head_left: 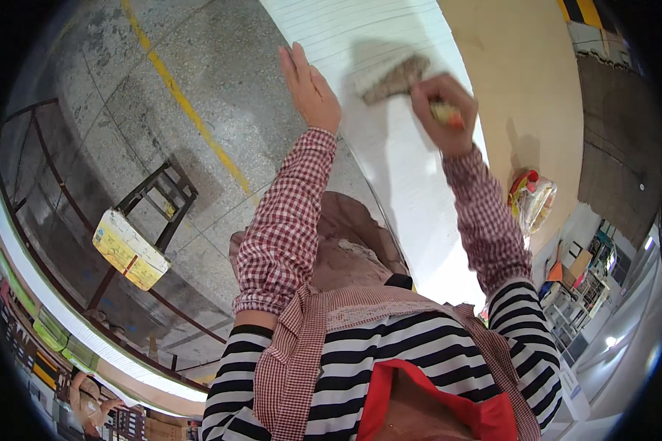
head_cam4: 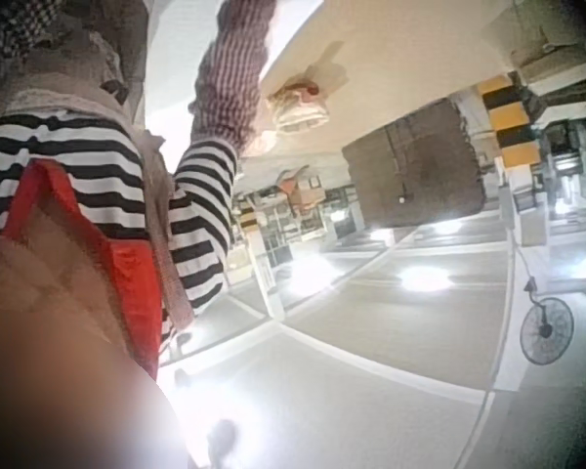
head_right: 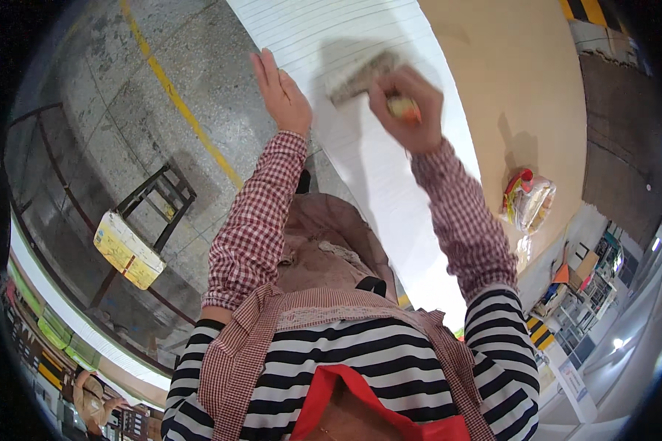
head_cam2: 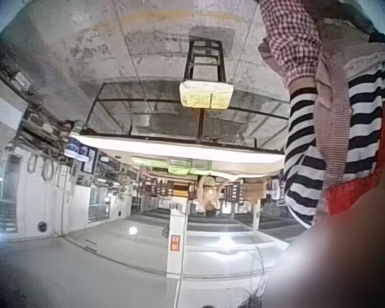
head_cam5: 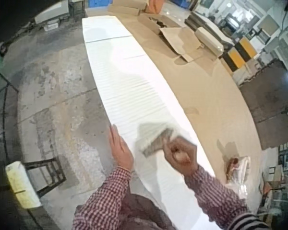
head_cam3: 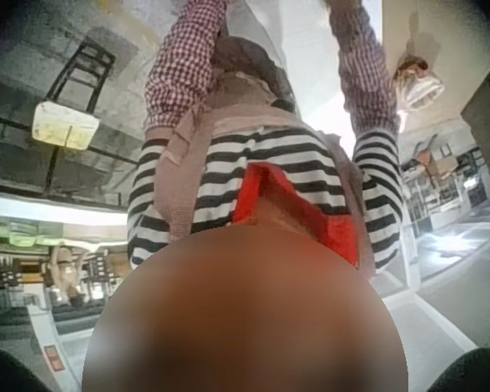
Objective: Applying glue to a large sheet of paper using a handheld brush.
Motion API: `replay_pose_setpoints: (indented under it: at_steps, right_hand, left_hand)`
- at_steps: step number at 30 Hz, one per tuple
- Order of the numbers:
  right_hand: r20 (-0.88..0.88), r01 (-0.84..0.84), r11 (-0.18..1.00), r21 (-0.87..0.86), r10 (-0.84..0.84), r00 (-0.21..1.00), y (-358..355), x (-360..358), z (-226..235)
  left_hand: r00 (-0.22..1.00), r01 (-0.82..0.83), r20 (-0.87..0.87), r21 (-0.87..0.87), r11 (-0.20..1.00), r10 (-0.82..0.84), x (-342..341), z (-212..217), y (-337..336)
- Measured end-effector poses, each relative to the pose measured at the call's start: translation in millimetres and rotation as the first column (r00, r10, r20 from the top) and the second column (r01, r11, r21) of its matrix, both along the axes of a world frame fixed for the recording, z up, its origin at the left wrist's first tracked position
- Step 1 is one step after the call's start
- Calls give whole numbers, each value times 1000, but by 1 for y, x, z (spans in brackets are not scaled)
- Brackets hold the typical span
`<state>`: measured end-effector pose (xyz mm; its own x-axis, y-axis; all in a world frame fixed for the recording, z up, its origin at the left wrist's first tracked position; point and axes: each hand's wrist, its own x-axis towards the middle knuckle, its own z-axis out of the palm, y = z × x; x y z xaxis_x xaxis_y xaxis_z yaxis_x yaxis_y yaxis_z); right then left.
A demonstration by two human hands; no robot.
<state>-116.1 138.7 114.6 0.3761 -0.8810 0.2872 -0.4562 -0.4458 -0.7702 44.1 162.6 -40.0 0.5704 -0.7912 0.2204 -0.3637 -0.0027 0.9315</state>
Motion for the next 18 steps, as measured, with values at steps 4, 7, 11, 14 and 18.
replay_pose_setpoints:
  at_steps: [4,7,11,14,18]
  right_hand:
    - [-150,49,985,167,-24,988,62,-49,21]
    - [-203,166,936,312,-105,974,66,-66,34]
    - [222,181,950,253,-239,945,-14,-41,24]
    - [418,127,952,278,-239,877,-73,-2,10]
    - [123,246,925,289,-290,949,-72,-26,-15]
  left_hand:
    - [1000,10,13,-19,1000,-10,7,-3,3]
    - [1000,2,-9,9,1000,-2,3,1,4]
    - [999,35,-16,43,998,-35,-3,4,-1]
    - [997,61,-38,26,998,-60,-4,4,-2]
    - [997,75,-31,45,996,-73,0,3,0]
